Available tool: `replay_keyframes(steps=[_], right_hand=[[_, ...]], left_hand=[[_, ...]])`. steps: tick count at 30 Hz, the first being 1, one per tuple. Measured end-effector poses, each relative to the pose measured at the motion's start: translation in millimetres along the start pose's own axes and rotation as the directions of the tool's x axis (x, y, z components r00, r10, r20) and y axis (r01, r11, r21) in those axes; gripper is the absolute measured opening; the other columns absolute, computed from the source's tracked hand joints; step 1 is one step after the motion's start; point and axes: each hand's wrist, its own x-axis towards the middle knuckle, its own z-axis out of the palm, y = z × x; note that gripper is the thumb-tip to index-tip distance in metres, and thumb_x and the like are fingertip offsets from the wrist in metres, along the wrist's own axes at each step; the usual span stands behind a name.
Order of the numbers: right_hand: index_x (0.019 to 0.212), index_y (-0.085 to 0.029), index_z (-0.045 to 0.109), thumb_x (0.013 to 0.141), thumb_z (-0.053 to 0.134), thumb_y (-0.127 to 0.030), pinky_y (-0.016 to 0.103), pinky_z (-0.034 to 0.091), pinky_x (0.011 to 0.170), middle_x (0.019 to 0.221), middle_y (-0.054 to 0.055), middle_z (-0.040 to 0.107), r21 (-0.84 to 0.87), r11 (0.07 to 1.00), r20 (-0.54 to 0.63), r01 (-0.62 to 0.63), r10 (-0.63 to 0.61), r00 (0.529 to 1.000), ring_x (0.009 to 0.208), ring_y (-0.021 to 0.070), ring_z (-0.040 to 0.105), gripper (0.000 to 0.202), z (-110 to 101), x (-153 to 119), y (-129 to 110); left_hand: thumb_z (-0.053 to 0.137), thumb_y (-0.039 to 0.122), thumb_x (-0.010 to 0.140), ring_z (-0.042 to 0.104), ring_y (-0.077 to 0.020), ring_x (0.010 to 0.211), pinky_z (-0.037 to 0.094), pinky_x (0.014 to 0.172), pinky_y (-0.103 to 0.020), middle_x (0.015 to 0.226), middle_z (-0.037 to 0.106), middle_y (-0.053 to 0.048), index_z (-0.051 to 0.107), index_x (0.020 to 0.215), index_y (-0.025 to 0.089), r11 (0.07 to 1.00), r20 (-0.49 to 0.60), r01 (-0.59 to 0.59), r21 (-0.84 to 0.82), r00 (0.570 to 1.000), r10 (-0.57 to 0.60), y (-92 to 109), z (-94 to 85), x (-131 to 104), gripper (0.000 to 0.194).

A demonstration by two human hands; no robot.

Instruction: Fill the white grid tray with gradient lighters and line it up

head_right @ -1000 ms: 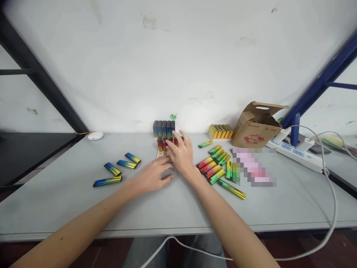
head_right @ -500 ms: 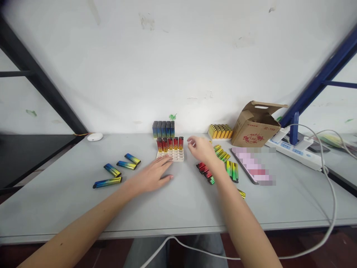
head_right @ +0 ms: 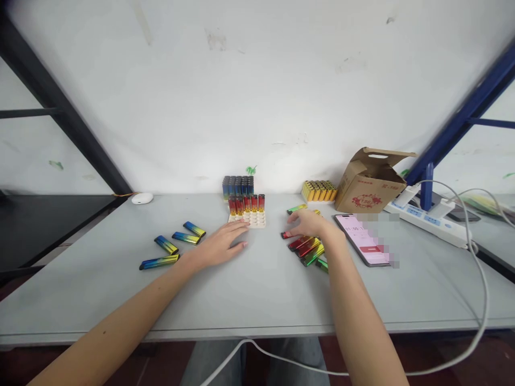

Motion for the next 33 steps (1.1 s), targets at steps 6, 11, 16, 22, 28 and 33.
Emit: replay_keyframes(steps=[6, 11, 16, 22, 28, 33], right_hand=[[0.083, -0.02, 0.073, 0.081, 0.058, -0.05, 0.03, 0.045, 0.069, 0.081, 0.007, 0.072, -0.023, 0.99, -0.208, 0.141, -0.143, 0.968, 0.073, 0.0208, 0.063, 0.033, 20.7, 12.9, -17.6], [0.075, -0.021, 0.07, 0.076, 0.066, -0.043, 0.029, 0.042, 0.061, 0.072, 0.004, 0.07, 0.059, 0.966, -0.178, 0.25, -0.236, 0.955, 0.062, 0.0181, 0.059, 0.022, 23.6, 13.5, -17.0], [0.085, -0.019, 0.059, 0.087, 0.053, -0.041, 0.029, 0.043, 0.065, 0.077, 0.005, 0.07, 0.187, 0.944, -0.248, 0.273, -0.224, 0.943, 0.069, 0.0172, 0.061, 0.023, 22.0, 10.4, -24.7], [0.099, -0.021, 0.044, 0.091, 0.046, -0.05, 0.031, 0.051, 0.066, 0.074, 0.0, 0.063, 0.661, 0.66, -0.349, 0.358, -0.152, 0.925, 0.067, 0.0154, 0.063, 0.03, 26.8, 12.5, -45.9], [0.099, -0.019, 0.06, 0.08, 0.062, -0.045, 0.029, 0.051, 0.066, 0.072, -0.001, 0.054, 0.869, 0.375, -0.277, 0.324, -0.175, 0.945, 0.069, 0.0136, 0.057, 0.033, 32.5, 12.9, -62.4], [0.083, -0.02, 0.058, 0.072, 0.062, -0.03, 0.025, 0.043, 0.054, 0.068, -0.003, 0.049, 0.97, 0.057, -0.221, 0.236, -0.195, 0.956, 0.057, 0.0108, 0.045, 0.015, 35.8, 9.4, -73.9]], left_hand=[[0.041, 0.041, 0.095, 0.039, -0.0233, 0.136, 0.032, 0.113, -0.042, 0.14, 0.051, -0.011, 0.057, 0.125, 0.016, 0.999, -0.027, 0.0, -0.042, 1.0, -0.001, -2.1, -0.5, 0.2, 0.042], [0.041, 0.04, 0.095, 0.038, -0.0231, 0.136, 0.032, 0.113, -0.042, 0.14, 0.051, -0.01, 0.057, 0.124, 0.017, 0.999, -0.006, 0.005, -0.04, 1.0, -0.005, 1.4, -5.2, -1.0, 0.04], [0.043, 0.039, 0.095, 0.038, -0.0229, 0.137, 0.032, 0.113, -0.041, 0.141, 0.051, -0.01, 0.057, 0.123, 0.017, 0.999, -0.005, 0.0, -0.037, 1.0, 0.0, 2.2, -5.8, -0.8, 0.039], [0.042, 0.039, 0.095, 0.038, -0.0241, 0.137, 0.032, 0.113, -0.042, 0.142, 0.049, -0.012, 0.057, 0.123, 0.015, 1.0, 0.019, 0.0, -0.002, 1.0, 0.0, 4.8, -8.4, -0.7, 0.04], [0.042, 0.039, 0.095, 0.036, -0.0249, 0.138, 0.031, 0.113, -0.043, 0.143, 0.048, -0.014, 0.057, 0.124, 0.014, 1.0, 0.02, -0.013, 0.021, 1.0, 0.012, 3.6, -6.7, -1.1, 0.041], [0.043, 0.038, 0.095, 0.036, -0.0247, 0.138, 0.03, 0.114, -0.042, 0.143, 0.048, -0.012, 0.057, 0.124, 0.016, 1.0, 0.007, -0.022, 0.003, 1.0, 0.022, 2.9, -5.4, -1.1, 0.039]])
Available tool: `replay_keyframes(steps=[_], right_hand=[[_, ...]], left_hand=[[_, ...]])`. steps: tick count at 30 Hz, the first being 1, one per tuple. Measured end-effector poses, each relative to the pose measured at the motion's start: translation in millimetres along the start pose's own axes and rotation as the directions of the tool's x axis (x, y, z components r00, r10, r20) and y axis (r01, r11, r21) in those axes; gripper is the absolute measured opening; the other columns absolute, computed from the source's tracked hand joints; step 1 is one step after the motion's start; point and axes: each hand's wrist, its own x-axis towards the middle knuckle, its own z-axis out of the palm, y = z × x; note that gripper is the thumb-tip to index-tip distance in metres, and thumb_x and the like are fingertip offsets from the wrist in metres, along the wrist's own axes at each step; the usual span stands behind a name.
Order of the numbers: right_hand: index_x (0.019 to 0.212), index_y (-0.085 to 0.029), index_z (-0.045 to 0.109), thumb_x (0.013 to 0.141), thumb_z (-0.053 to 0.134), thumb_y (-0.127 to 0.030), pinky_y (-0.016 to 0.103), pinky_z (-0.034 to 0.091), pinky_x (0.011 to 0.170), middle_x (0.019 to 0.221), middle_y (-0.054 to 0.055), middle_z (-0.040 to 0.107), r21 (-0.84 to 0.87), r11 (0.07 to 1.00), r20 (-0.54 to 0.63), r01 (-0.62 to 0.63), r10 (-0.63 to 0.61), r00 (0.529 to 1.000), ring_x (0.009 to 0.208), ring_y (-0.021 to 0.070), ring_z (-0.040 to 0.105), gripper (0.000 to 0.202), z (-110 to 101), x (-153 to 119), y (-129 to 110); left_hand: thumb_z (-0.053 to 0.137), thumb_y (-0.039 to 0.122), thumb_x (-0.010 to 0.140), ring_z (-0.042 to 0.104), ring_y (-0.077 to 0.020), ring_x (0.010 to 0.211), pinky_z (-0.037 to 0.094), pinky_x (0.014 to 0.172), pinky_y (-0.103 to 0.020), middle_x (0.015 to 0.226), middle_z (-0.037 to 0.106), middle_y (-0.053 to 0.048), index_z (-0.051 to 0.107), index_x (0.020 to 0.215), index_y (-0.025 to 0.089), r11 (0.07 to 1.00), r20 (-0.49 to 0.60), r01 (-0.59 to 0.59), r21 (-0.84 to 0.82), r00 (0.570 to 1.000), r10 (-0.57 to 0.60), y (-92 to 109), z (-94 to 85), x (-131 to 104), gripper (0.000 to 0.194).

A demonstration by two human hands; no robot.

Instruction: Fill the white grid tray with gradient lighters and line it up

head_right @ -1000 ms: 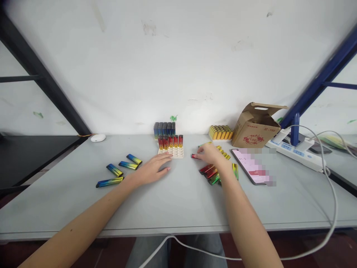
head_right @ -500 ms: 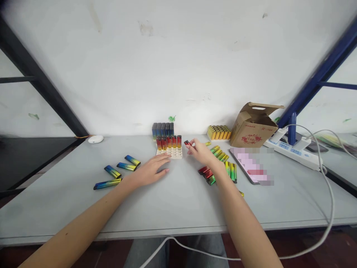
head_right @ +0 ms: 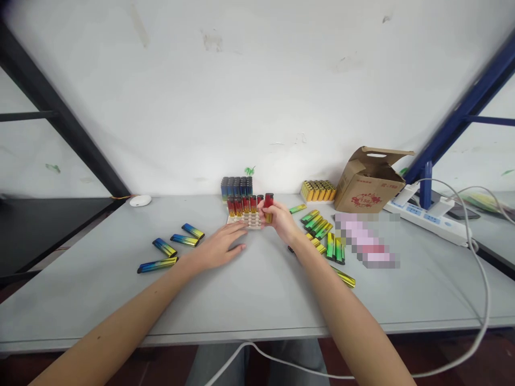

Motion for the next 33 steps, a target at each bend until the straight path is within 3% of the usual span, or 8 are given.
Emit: replay_keyframes(steps=[3, 6, 9, 17, 21, 24, 28, 33], right_hand=[[0.083, -0.022, 0.058, 0.078, 0.052, -0.047, 0.025, 0.035, 0.047, 0.059, -0.005, 0.035, 0.066, 0.995, 0.018, -0.074, 0.073, 0.997, 0.049, 0.0116, 0.033, 0.026, 3.6, -1.0, -2.2], [0.076, -0.022, 0.055, 0.081, 0.037, -0.069, 0.027, 0.04, 0.053, 0.059, -0.004, 0.033, 0.094, 0.99, 0.013, -0.104, 0.103, 0.995, 0.051, 0.0132, 0.035, 0.051, 4.0, -0.5, -3.9], [0.063, -0.022, 0.047, 0.079, 0.036, -0.076, 0.028, 0.042, 0.058, 0.057, -0.004, 0.031, 0.115, 0.987, -0.004, -0.108, 0.11, 0.994, 0.051, 0.0129, 0.034, 0.057, 3.3, 1.8, -2.8], [0.056, -0.023, 0.032, 0.082, 0.033, -0.071, 0.024, 0.026, 0.043, 0.051, -0.006, 0.022, 0.091, 0.983, -0.055, -0.162, 0.168, 0.984, 0.043, 0.0104, 0.021, 0.055, 7.1, 3.0, 1.7], [0.069, -0.023, 0.046, 0.084, 0.031, -0.068, 0.026, 0.038, 0.049, 0.055, -0.004, 0.032, 0.004, 0.996, -0.015, -0.091, 0.091, 0.996, 0.047, 0.0129, 0.034, 0.05, 10.5, 1.5, 3.4], [0.085, -0.022, 0.055, 0.086, 0.035, -0.058, 0.03, 0.047, 0.064, 0.067, 0.001, 0.048, -0.088, 0.996, -0.006, -0.017, 0.017, 1.0, 0.063, 0.0169, 0.05, 0.041, 14.0, 0.8, 5.5], [0.091, -0.021, 0.059, 0.083, 0.055, -0.05, 0.03, 0.047, 0.078, 0.081, 0.002, 0.059, -0.097, 0.994, 0.006, 0.04, -0.04, 0.999, 0.079, 0.0166, 0.057, 0.03, 19.1, -1.7, 8.8], [0.09, -0.022, 0.062, 0.075, 0.072, -0.041, 0.029, 0.047, 0.079, 0.089, 0.001, 0.063, -0.181, 0.974, 0.04, 0.137, -0.132, 0.99, 0.082, 0.0142, 0.058, 0.026, 28.1, -7.2, 12.3]], left_hand=[[0.044, 0.038, 0.094, 0.036, -0.0249, 0.137, 0.03, 0.114, -0.042, 0.144, 0.047, -0.012, 0.057, 0.123, 0.016, 1.0, 0.003, 0.006, -0.016, 1.0, -0.006, 0.2, -0.1, 0.1, 0.039], [0.044, 0.037, 0.094, 0.037, -0.0247, 0.137, 0.031, 0.113, -0.043, 0.143, 0.047, -0.011, 0.056, 0.124, 0.017, 1.0, -0.005, -0.001, -0.009, 1.0, 0.001, 0.2, 0.2, 0.0, 0.038], [0.044, 0.037, 0.094, 0.037, -0.0245, 0.137, 0.031, 0.113, -0.043, 0.143, 0.048, -0.012, 0.056, 0.124, 0.017, 1.0, -0.007, -0.005, 0.002, 1.0, 0.005, 0.5, 0.4, 0.1, 0.038], [0.044, 0.037, 0.094, 0.037, -0.0245, 0.137, 0.032, 0.113, -0.043, 0.143, 0.047, -0.013, 0.057, 0.123, 0.016, 1.0, -0.017, -0.012, -0.001, 1.0, 0.012, 0.3, 1.5, -0.9, 0.038], [0.045, 0.036, 0.093, 0.04, -0.0244, 0.135, 0.033, 0.112, -0.044, 0.141, 0.049, -0.011, 0.057, 0.122, 0.019, 0.999, -0.059, 0.013, -0.038, 0.998, -0.016, 1.7, 4.2, -1.1, 0.036], [0.044, 0.034, 0.094, 0.046, -0.0231, 0.13, 0.037, 0.11, -0.043, 0.138, 0.052, -0.009, 0.055, 0.126, 0.021, 0.987, -0.151, 0.065, -0.146, 0.985, -0.087, 5.0, 3.5, 0.7, 0.036], [0.046, 0.037, 0.093, 0.056, -0.0224, 0.119, 0.043, 0.103, -0.041, 0.128, 0.06, -0.008, 0.055, 0.123, 0.021, 0.93, -0.237, 0.111, -0.35, 0.95, -0.203, 10.8, -2.0, 4.0, 0.035], [0.055, 0.039, 0.089, 0.063, -0.0217, 0.108, 0.049, 0.096, -0.037, 0.12, 0.065, -0.006, 0.056, 0.12, 0.02, 0.776, -0.185, 0.106, -0.622, 0.943, -0.277, 20.6, -8.1, 6.0, 0.037]])
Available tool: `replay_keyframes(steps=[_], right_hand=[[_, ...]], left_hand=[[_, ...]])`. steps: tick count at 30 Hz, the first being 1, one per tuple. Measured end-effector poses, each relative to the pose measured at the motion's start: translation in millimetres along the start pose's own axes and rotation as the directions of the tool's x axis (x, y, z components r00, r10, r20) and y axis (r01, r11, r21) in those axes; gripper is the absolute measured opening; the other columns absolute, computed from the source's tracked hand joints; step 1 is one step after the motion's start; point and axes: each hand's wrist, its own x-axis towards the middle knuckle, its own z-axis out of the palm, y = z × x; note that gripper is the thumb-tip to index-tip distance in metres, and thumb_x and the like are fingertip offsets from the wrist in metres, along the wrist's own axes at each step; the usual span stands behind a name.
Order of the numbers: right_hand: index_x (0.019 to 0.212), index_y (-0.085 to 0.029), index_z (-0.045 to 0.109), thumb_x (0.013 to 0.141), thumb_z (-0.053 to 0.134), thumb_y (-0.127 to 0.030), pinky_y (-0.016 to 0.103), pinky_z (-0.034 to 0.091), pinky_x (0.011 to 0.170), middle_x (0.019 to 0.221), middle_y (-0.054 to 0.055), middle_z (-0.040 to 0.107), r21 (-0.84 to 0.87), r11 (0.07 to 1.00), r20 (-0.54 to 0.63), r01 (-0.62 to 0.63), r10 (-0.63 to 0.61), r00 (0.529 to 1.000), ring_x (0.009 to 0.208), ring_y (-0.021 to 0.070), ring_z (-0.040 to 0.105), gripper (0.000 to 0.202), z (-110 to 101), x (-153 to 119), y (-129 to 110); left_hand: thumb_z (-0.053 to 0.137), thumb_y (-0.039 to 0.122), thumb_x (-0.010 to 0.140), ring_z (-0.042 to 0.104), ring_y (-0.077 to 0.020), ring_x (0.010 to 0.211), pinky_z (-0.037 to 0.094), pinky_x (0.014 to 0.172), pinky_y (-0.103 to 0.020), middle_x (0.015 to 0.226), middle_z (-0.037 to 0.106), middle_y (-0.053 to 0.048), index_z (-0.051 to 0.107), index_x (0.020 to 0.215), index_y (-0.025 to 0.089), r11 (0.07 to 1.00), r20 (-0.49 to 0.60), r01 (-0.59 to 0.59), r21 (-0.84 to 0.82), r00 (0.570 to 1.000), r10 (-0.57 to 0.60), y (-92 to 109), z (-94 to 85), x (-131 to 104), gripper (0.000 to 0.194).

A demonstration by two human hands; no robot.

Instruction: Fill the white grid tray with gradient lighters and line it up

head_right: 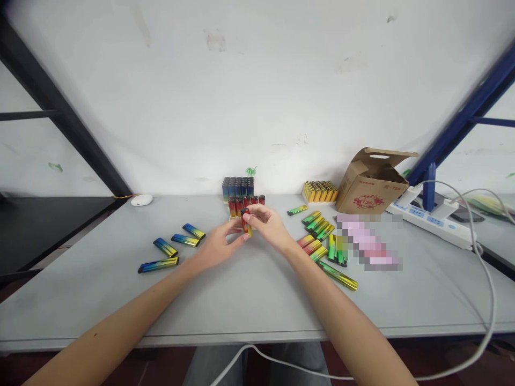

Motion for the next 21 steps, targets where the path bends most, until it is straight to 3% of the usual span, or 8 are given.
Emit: replay_keyframes(steps=[5, 7, 10, 13, 18, 21], right_hand=[[0.089, -0.02, 0.065, 0.071, 0.075, -0.038, 0.03, 0.049, 0.072, 0.115, 0.006, 0.059, -0.105, 0.993, 0.042, 0.051, -0.046, 0.998, 0.081, 0.0139, 0.058, 0.026, 8.3, -2.1, 3.5], [0.094, -0.021, 0.065, 0.075, 0.071, -0.039, 0.03, 0.049, 0.069, 0.109, 0.006, 0.061, -0.115, 0.993, 0.025, 0.034, -0.032, 0.999, 0.077, 0.0137, 0.058, 0.028, 8.5, -1.5, 5.1], [0.098, -0.021, 0.064, 0.081, 0.063, -0.045, 0.031, 0.049, 0.075, 0.092, 0.003, 0.064, -0.118, 0.993, -0.022, 0.005, -0.008, 1.0, 0.081, 0.0151, 0.059, 0.029, 5.3, 0.5, 7.4], [0.094, -0.02, 0.065, 0.085, 0.056, -0.05, 0.032, 0.048, 0.083, 0.094, 0.004, 0.065, -0.112, 0.993, -0.068, -0.027, 0.019, 0.998, 0.09, 0.017, 0.061, 0.033, 0.7, 2.8, 10.6], [0.094, -0.019, 0.064, 0.088, 0.047, -0.054, 0.036, 0.049, 0.083, 0.094, 0.006, 0.066, -0.129, 0.99, -0.077, -0.058, 0.048, 0.996, 0.089, 0.0197, 0.062, 0.039, -2.7, 4.8, 15.9], [0.097, -0.02, 0.064, 0.087, 0.049, -0.051, 0.036, 0.048, 0.085, 0.099, 0.006, 0.065, -0.266, 0.964, -0.095, 0.005, -0.032, 0.995, 0.092, 0.0199, 0.061, 0.036, -1.1, 3.6, 16.2]], left_hand=[[0.053, 0.048, 0.088, 0.066, -0.0241, 0.095, 0.053, 0.087, -0.038, 0.098, 0.071, -0.009, 0.064, 0.093, 0.014, 0.971, 0.044, 0.098, -0.22, 0.995, -0.091, 1.4, 2.9, 2.1, 0.036], [0.053, 0.053, 0.087, 0.066, -0.0242, 0.092, 0.053, 0.085, -0.039, 0.092, 0.071, -0.009, 0.064, 0.086, 0.013, 0.954, 0.041, 0.148, -0.261, 0.989, -0.142, -2.1, 3.2, 4.3, 0.041], [0.056, 0.057, 0.084, 0.067, -0.0225, 0.089, 0.055, 0.084, -0.041, 0.098, 0.07, -0.01, 0.062, 0.099, 0.014, 0.879, 0.011, 0.207, -0.43, 0.974, -0.224, -7.4, 2.2, 7.9, 0.047], [0.061, 0.054, 0.082, 0.068, -0.0189, 0.08, 0.056, 0.081, -0.041, 0.104, 0.069, -0.01, 0.058, 0.114, 0.016, 0.76, 0.036, 0.241, -0.603, 0.96, -0.276, -9.1, -1.1, 10.2, 0.049], [0.067, 0.041, 0.082, 0.067, -0.018, 0.085, 0.054, 0.084, -0.041, 0.099, 0.07, -0.009, 0.061, 0.107, 0.016, 0.641, 0.061, 0.258, -0.723, 0.948, -0.313, -9.0, -6.5, 11.1, 0.036], [0.068, 0.042, 0.081, 0.065, -0.019, 0.092, 0.052, 0.09, -0.042, 0.097, 0.07, -0.008, 0.064, 0.104, 0.015, 0.656, 0.062, 0.272, -0.704, 0.944, -0.324, -10.7, -5.3, 11.2, 0.036]])
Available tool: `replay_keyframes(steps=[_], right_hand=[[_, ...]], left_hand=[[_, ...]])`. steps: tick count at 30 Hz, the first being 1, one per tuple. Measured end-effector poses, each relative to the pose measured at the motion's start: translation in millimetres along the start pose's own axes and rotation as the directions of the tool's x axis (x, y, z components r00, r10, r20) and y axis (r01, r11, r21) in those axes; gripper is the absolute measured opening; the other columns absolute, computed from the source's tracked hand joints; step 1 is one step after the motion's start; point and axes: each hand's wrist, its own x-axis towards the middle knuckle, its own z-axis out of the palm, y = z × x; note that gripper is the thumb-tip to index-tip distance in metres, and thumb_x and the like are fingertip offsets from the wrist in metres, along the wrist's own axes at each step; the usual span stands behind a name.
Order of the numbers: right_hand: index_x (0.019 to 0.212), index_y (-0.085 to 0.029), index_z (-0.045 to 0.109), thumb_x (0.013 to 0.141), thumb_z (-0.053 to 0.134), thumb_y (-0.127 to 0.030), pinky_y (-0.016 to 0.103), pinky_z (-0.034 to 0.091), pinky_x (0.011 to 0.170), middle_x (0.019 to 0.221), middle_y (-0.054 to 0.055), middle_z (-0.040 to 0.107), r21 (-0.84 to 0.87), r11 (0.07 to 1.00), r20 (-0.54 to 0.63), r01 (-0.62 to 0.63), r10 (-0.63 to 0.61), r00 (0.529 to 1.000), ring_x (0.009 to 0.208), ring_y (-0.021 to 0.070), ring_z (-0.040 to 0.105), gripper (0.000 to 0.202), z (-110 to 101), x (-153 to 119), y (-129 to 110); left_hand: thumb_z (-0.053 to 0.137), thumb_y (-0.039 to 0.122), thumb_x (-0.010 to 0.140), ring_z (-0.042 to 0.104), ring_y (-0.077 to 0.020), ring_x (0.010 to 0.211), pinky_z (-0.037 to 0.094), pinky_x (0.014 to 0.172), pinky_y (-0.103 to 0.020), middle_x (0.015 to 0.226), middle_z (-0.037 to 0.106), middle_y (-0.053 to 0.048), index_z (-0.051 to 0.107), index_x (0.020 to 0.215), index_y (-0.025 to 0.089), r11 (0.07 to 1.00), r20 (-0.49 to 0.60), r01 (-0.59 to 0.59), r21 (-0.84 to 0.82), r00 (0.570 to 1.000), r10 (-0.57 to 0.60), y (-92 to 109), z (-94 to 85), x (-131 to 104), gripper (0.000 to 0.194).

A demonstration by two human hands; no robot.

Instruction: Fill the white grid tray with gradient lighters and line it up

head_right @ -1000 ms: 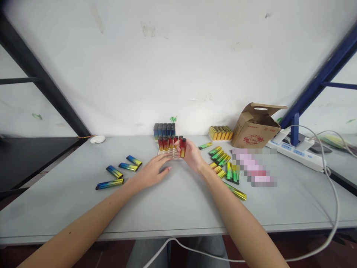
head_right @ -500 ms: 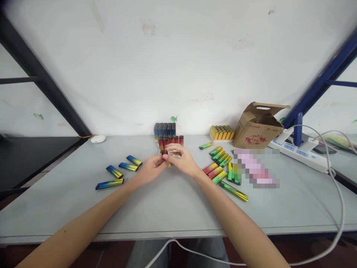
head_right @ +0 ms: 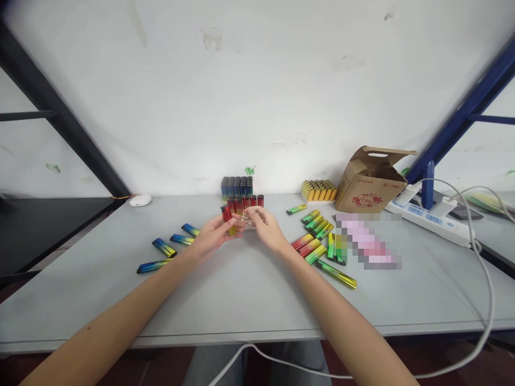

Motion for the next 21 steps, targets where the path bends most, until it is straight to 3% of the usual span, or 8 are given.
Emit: replay_keyframes(steps=[5, 10, 14, 18, 21], right_hand=[[0.096, -0.02, 0.066, 0.086, 0.056, -0.044, 0.037, 0.043, 0.094, 0.118, 0.01, 0.057, -0.238, 0.959, -0.002, 0.152, -0.157, 0.988, 0.108, 0.0214, 0.056, 0.028, 8.5, -6.3, -1.8], [0.068, -0.018, 0.063, 0.079, 0.064, -0.044, 0.036, 0.044, 0.09, 0.108, 0.009, 0.06, -0.184, 0.973, -0.008, 0.136, -0.14, 0.99, 0.103, 0.0227, 0.057, 0.028, 20.7, -9.1, -2.3], [0.088, -0.021, 0.063, 0.084, 0.055, -0.048, 0.034, 0.046, 0.083, 0.086, 0.004, 0.064, 0.137, 0.991, -0.092, 0.011, 0.001, 0.996, 0.089, 0.0196, 0.06, 0.028, 18.7, -3.8, -5.3], [0.096, -0.022, 0.059, 0.083, 0.053, -0.042, 0.029, 0.048, 0.076, 0.077, 0.0, 0.061, 0.492, 0.87, -0.255, -0.038, 0.186, 0.949, 0.08, 0.0154, 0.059, 0.024, -0.5, 2.3, -15.6], [0.094, -0.023, 0.058, 0.081, 0.051, -0.038, 0.025, 0.047, 0.06, 0.069, -0.003, 0.051, 0.701, 0.703, -0.133, -0.117, 0.29, 0.948, 0.064, 0.0124, 0.054, 0.021, -17.9, 3.6, -25.8]], left_hand=[[0.068, 0.05, 0.078, 0.065, -0.0208, 0.093, 0.05, 0.092, -0.04, 0.093, 0.071, -0.007, 0.067, 0.097, 0.013, 0.981, 0.064, 0.029, 0.194, 0.997, -0.042, -4.7, 5.9, -3.7, 0.042], [0.063, 0.049, 0.08, 0.065, -0.022, 0.088, 0.051, 0.083, -0.036, 0.086, 0.071, -0.006, 0.069, 0.09, 0.013, 0.905, 0.062, 0.02, 0.424, 0.997, -0.051, -4.2, 11.6, -9.8, 0.038], [0.066, 0.044, 0.08, 0.065, -0.0205, 0.092, 0.051, 0.087, -0.035, 0.1, 0.07, -0.008, 0.068, 0.101, 0.014, 0.922, 0.124, -0.018, 0.388, 0.992, -0.033, -3.0, 10.4, -9.2, 0.036], [0.065, 0.04, 0.082, 0.067, -0.0191, 0.09, 0.053, 0.083, -0.033, 0.1, 0.07, -0.01, 0.065, 0.107, 0.013, 0.927, 0.042, 0.076, 0.366, 0.994, -0.099, -2.1, 9.3, -8.1, 0.037], [0.059, 0.041, 0.086, 0.067, -0.0155, 0.076, 0.053, 0.067, -0.028, 0.098, 0.07, -0.009, 0.065, 0.101, 0.013, 0.908, 0.035, 0.119, 0.401, 0.989, -0.145, 0.6, 10.5, -9.7, 0.032]])
